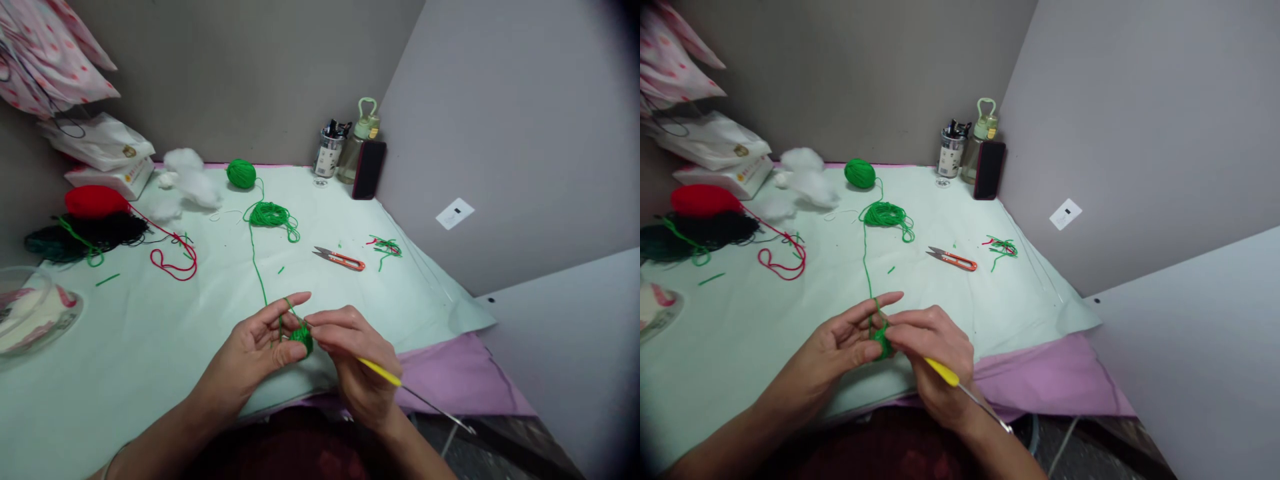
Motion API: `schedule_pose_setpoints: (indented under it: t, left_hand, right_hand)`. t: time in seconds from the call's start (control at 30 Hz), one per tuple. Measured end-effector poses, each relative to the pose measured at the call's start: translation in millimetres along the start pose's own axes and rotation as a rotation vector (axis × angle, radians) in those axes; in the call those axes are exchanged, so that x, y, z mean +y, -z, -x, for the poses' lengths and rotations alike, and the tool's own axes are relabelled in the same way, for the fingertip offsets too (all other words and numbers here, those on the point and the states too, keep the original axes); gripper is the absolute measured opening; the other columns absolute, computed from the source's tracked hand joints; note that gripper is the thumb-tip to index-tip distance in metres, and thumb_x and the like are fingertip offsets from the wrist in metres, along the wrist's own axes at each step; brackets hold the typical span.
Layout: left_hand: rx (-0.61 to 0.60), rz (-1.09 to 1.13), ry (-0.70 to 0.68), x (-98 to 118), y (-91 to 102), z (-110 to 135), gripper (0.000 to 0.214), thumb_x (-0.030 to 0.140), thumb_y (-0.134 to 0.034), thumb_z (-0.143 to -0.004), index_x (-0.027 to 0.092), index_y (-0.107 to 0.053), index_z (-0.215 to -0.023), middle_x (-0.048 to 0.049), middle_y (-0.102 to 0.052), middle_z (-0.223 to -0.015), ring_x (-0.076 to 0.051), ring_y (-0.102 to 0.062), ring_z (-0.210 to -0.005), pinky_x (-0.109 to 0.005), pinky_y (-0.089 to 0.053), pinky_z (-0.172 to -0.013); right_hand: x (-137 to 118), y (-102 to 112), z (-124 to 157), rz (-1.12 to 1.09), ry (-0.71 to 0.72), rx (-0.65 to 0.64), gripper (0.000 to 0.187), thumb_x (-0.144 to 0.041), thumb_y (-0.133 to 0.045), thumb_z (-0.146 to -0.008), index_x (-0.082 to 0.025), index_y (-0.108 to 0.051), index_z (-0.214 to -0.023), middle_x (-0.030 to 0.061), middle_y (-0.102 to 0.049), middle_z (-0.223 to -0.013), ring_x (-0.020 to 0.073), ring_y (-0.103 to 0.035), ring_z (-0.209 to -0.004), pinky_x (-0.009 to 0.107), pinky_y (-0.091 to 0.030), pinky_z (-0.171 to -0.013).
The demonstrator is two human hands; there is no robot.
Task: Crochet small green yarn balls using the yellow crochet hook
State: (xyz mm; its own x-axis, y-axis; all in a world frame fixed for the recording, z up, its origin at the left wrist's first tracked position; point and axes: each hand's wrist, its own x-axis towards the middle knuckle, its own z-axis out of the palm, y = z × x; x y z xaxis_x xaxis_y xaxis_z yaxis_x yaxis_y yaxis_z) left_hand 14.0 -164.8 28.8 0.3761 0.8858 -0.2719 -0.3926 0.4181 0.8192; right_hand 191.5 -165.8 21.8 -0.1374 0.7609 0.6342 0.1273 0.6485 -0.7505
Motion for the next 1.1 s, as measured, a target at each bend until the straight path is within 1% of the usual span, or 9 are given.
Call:
schedule_pose_setpoints:
  t: [0.13, 0.27, 0.4, 0.57, 0.73, 0.83, 0.97, 1.03, 1.1]
  left_hand:
    - [0.009, 0.021, -0.02, -0.9, -1.4, 0.4, 0.059, 0.028, -0.089, -0.079, 0.033, -0.069, -0.134, 0.0018, -0.07, -0.093, -0.013, -0.064, -0.088, -0.026, -0.048, -0.085]
    - [-0.047, 0.037, 0.01, 6.6, -0.2, -0.9, 0.076, 0.031, -0.091, -0.075, 0.026, -0.06, -0.145, -0.0002, -0.069, -0.091, -0.013, -0.063, -0.081, -0.025, -0.047, -0.078]
    - [-0.12, 0.084, 0.065, 14.6, -2.8, -1.3, 0.091, 0.035, -0.091, -0.076, 0.019, -0.047, -0.155, -0.0024, -0.071, -0.087, -0.014, -0.065, -0.072, -0.026, -0.049, -0.072]
    - [-0.166, 0.257, 0.145, 9.5, -8.7, 2.6, 0.07, 0.038, -0.085, -0.082, 0.018, -0.059, -0.144, -0.0033, -0.068, -0.089, -0.012, -0.064, -0.066, -0.023, -0.049, -0.061]
    - [-0.243, 0.332, 0.16, 7.4, -13.4, 7.7, 0.049, 0.039, -0.078, -0.089, 0.019, -0.069, -0.133, -0.0005, -0.064, -0.075, -0.01, -0.061, -0.062, -0.021, -0.048, -0.059]
    - [-0.176, 0.28, 0.141, 9.5, -13.1, 7.5, 0.046, 0.041, -0.077, -0.089, 0.02, -0.072, -0.13, -0.001, -0.066, -0.079, -0.01, -0.06, -0.064, -0.021, -0.048, -0.062]
    - [0.055, 0.069, -0.02, 9.9, -13.0, 3.8, 0.061, 0.032, -0.086, -0.082, 0.026, -0.065, -0.139, 0.0012, -0.066, -0.086, -0.012, -0.062, -0.083, -0.023, -0.048, -0.081]
    - [0.126, -0.018, -0.085, 8.6, -15.8, 3.2, 0.076, 0.031, -0.09, -0.076, 0.027, -0.059, -0.146, 0.0018, -0.066, -0.088, -0.014, -0.062, -0.088, -0.026, -0.049, -0.087]
    - [0.164, -0.054, -0.112, 6.8, -19.9, 4.4, 0.081, 0.033, -0.089, -0.077, 0.026, -0.054, -0.15, 0.0006, -0.069, -0.093, -0.016, -0.063, -0.091, -0.028, -0.049, -0.09]
  right_hand:
    - [-0.8, -0.3, -0.8, 0.005, -0.008, 0.055, 0.03, -0.009, -0.059, -0.098, -0.029, -0.076, -0.113, 0.0074, -0.079, -0.104, 0.0206, -0.074, -0.091, 0.035, -0.06, -0.074]
    - [-1.9, 0.0, 0.3, -0.046, -0.034, 0.0, 0.028, -0.011, -0.061, -0.098, -0.029, -0.076, -0.114, 0.0071, -0.079, -0.104, 0.0222, -0.073, -0.093, 0.04, -0.06, -0.078]
    - [-3.3, 1.9, 1.7, -0.02, 0.0, -0.043, 0.03, -0.011, -0.06, -0.098, -0.029, -0.075, -0.117, 0.0078, -0.078, -0.109, 0.0213, -0.073, -0.094, 0.038, -0.061, -0.077]
    - [-4.9, 7.3, 2.9, 0.298, 0.228, -0.047, 0.04, -0.009, -0.06, -0.097, -0.029, -0.069, -0.13, 0.0093, -0.077, -0.114, 0.0221, -0.073, -0.096, 0.037, -0.063, -0.075]
    - [-6.6, 6.4, 2.7, 0.303, 0.252, 0.018, 0.039, -0.009, -0.061, -0.095, -0.026, -0.068, -0.13, 0.0103, -0.076, -0.117, 0.0241, -0.073, -0.101, 0.04, -0.062, -0.079]
    - [-7.9, 3.0, -3.2, 0.182, 0.119, 0.06, 0.037, -0.007, -0.061, -0.095, -0.029, -0.072, -0.121, 0.0064, -0.078, -0.109, 0.0229, -0.072, -0.098, 0.039, -0.06, -0.08]
    - [-7.1, -0.8, -9.6, -0.045, -0.07, 0.053, 0.027, -0.008, -0.059, -0.097, -0.026, -0.073, -0.11, 0.0044, -0.077, -0.094, 0.0204, -0.072, -0.087, 0.036, -0.06, -0.074]
    - [-4.4, -2.5, -6.1, 0.06, -0.017, 0.002, 0.031, -0.007, -0.058, -0.096, -0.027, -0.072, -0.115, 0.0057, -0.076, -0.099, 0.0203, -0.072, -0.088, 0.036, -0.06, -0.074]
    - [-0.8, -4.3, 1.2, 0.307, 0.139, -0.008, 0.038, -0.007, -0.059, -0.095, -0.028, -0.071, -0.125, 0.0083, -0.075, -0.108, 0.0222, -0.072, -0.095, 0.037, -0.061, -0.077]
